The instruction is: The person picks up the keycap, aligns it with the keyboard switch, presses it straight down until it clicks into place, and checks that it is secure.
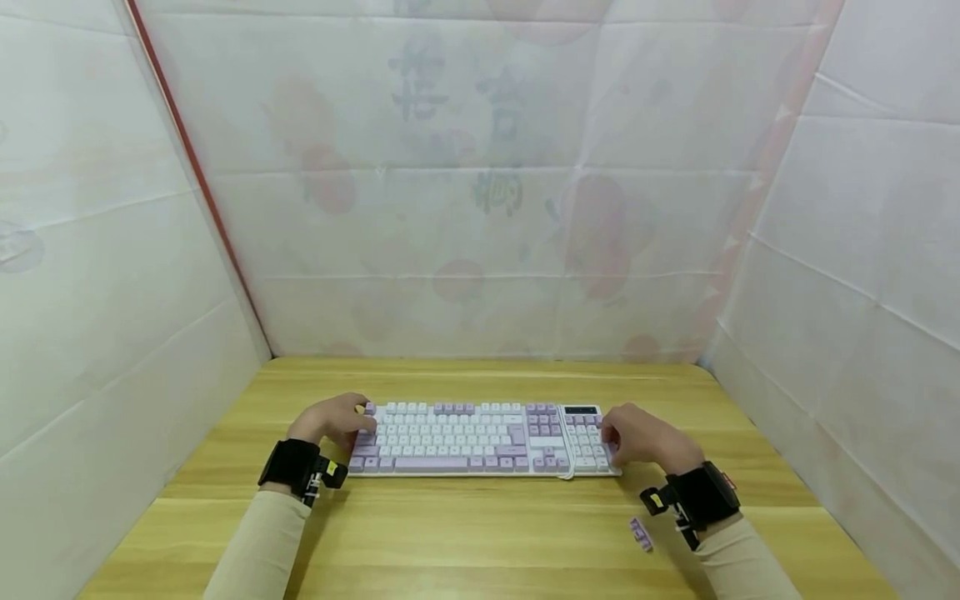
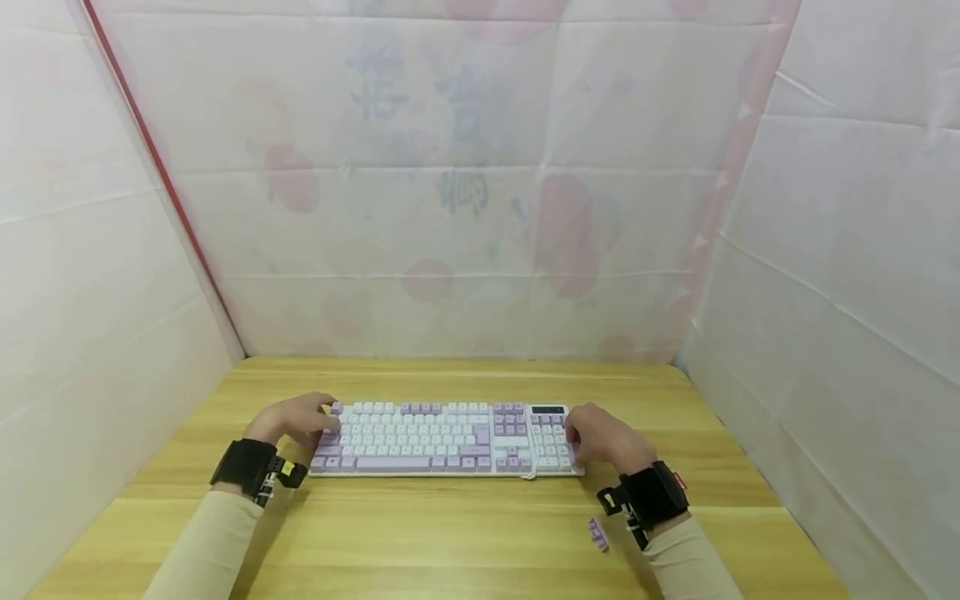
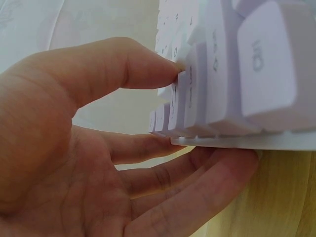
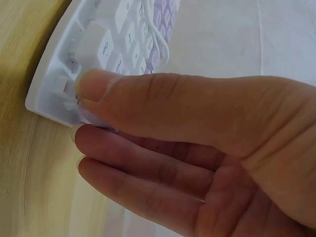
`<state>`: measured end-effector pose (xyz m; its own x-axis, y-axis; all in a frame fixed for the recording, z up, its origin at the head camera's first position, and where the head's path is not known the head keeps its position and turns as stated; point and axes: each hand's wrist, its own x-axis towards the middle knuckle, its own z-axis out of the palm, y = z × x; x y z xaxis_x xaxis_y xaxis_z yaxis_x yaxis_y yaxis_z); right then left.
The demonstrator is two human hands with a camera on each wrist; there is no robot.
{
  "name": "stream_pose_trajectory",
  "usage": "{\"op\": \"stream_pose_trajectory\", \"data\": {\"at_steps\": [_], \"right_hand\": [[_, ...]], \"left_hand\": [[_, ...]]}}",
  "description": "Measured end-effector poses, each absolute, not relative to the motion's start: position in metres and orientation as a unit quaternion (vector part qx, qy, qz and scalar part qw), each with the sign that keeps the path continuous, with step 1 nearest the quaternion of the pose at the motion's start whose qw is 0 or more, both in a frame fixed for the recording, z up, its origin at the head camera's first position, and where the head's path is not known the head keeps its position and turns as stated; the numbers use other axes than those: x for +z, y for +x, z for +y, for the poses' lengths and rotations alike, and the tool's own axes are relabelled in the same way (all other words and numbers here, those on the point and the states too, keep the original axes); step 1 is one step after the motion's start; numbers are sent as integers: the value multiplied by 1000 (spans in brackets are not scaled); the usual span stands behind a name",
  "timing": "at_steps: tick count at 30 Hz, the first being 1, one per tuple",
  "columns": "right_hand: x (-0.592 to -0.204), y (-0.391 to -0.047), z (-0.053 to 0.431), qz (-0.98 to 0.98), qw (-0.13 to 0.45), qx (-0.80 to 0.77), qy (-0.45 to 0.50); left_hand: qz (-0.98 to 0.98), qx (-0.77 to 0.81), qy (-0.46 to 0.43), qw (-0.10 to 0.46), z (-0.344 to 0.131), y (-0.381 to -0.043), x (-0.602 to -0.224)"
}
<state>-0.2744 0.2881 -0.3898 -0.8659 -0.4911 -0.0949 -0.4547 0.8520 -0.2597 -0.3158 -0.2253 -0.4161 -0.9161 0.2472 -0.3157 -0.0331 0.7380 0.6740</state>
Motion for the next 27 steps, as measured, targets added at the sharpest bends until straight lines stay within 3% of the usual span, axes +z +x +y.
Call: {"op": "stream_pose_trajectory", "data": {"at_steps": [14,27], "right_hand": [[-389,-278,286,950,68,-119,-282],[-389,-276,290,958,85,-128,-243]], "left_hand": [[911,357,63,194,-228,-318,-418],[910,358,66,196,-227,-317,-419]]}}
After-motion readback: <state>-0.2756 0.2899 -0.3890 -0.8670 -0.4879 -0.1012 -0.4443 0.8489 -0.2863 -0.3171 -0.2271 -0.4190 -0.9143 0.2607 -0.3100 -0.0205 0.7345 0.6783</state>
